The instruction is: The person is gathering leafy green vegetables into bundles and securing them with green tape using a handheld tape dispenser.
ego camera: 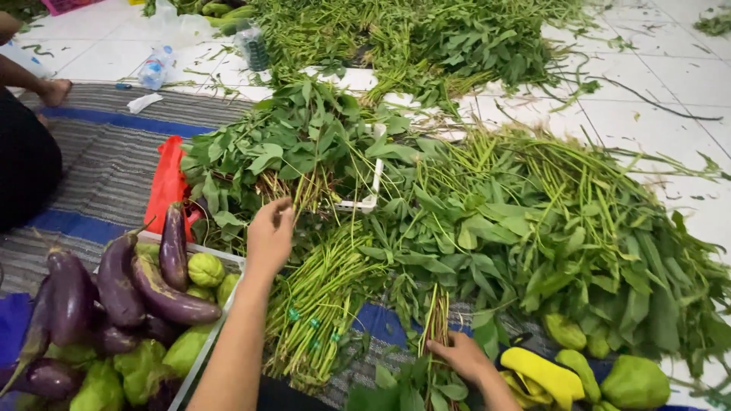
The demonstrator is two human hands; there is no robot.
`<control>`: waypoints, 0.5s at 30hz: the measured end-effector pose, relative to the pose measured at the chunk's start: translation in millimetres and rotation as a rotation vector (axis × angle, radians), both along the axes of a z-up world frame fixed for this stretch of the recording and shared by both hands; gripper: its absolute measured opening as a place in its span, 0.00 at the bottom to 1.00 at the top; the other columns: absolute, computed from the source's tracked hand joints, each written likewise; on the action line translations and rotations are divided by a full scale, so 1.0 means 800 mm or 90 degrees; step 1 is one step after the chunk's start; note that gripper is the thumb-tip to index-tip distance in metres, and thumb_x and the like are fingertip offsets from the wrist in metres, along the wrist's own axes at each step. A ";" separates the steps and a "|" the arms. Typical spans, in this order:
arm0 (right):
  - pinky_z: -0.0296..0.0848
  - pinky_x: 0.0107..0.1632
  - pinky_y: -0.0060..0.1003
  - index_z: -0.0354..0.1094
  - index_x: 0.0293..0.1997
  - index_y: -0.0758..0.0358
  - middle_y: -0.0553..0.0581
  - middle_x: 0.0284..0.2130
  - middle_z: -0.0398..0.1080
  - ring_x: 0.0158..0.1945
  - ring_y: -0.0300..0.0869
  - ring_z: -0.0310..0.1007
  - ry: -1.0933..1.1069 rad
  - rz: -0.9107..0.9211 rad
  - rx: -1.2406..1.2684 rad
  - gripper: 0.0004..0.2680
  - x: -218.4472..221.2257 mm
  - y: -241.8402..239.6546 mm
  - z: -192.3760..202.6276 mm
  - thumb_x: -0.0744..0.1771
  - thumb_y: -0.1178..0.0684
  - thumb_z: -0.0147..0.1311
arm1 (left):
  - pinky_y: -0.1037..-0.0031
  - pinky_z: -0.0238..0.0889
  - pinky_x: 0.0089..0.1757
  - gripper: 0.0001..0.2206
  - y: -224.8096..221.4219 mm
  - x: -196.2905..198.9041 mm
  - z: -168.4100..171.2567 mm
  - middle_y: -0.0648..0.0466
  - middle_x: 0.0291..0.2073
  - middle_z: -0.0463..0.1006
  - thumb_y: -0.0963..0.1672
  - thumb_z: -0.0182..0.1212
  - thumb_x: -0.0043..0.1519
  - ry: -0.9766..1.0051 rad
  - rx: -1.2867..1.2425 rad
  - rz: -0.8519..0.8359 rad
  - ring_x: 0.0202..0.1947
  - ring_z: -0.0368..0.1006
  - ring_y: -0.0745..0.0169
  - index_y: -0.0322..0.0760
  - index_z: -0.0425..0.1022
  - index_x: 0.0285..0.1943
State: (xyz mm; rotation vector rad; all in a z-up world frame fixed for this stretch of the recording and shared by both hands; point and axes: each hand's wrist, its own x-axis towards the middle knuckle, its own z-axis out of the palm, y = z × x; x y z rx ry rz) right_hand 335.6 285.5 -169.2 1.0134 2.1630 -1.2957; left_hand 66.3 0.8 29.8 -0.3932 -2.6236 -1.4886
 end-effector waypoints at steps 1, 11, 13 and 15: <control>0.76 0.50 0.31 0.78 0.54 0.58 0.52 0.42 0.83 0.42 0.38 0.82 0.000 0.002 0.003 0.17 -0.004 0.005 -0.005 0.65 0.40 0.60 | 0.67 0.70 0.47 0.17 0.003 0.000 0.003 0.47 0.51 0.80 0.44 0.52 0.66 0.000 0.003 0.002 0.47 0.77 0.56 0.33 0.75 0.61; 0.75 0.41 0.30 0.79 0.49 0.62 0.53 0.36 0.81 0.34 0.37 0.79 -0.033 -0.008 -0.017 0.16 -0.015 0.005 -0.014 0.65 0.41 0.61 | 0.80 0.60 0.30 0.15 0.029 -0.057 -0.065 0.54 0.35 0.74 0.46 0.51 0.70 -0.414 0.343 0.045 0.29 0.63 0.70 0.36 0.76 0.60; 0.77 0.49 0.31 0.78 0.54 0.60 0.53 0.43 0.83 0.41 0.37 0.82 -0.057 0.010 -0.005 0.18 -0.022 0.012 -0.011 0.65 0.39 0.59 | 0.82 0.62 0.29 0.15 0.043 -0.059 -0.058 0.54 0.37 0.75 0.45 0.49 0.71 -0.475 0.344 0.011 0.28 0.63 0.71 0.35 0.74 0.62; 0.68 0.34 0.27 0.79 0.51 0.62 0.51 0.28 0.79 0.27 0.34 0.74 -0.071 -0.001 -0.026 0.17 -0.022 0.010 -0.011 0.66 0.40 0.60 | 0.80 0.61 0.31 0.18 0.046 -0.069 -0.085 0.53 0.39 0.80 0.44 0.55 0.68 -0.384 0.354 -0.022 0.30 0.67 0.70 0.34 0.72 0.66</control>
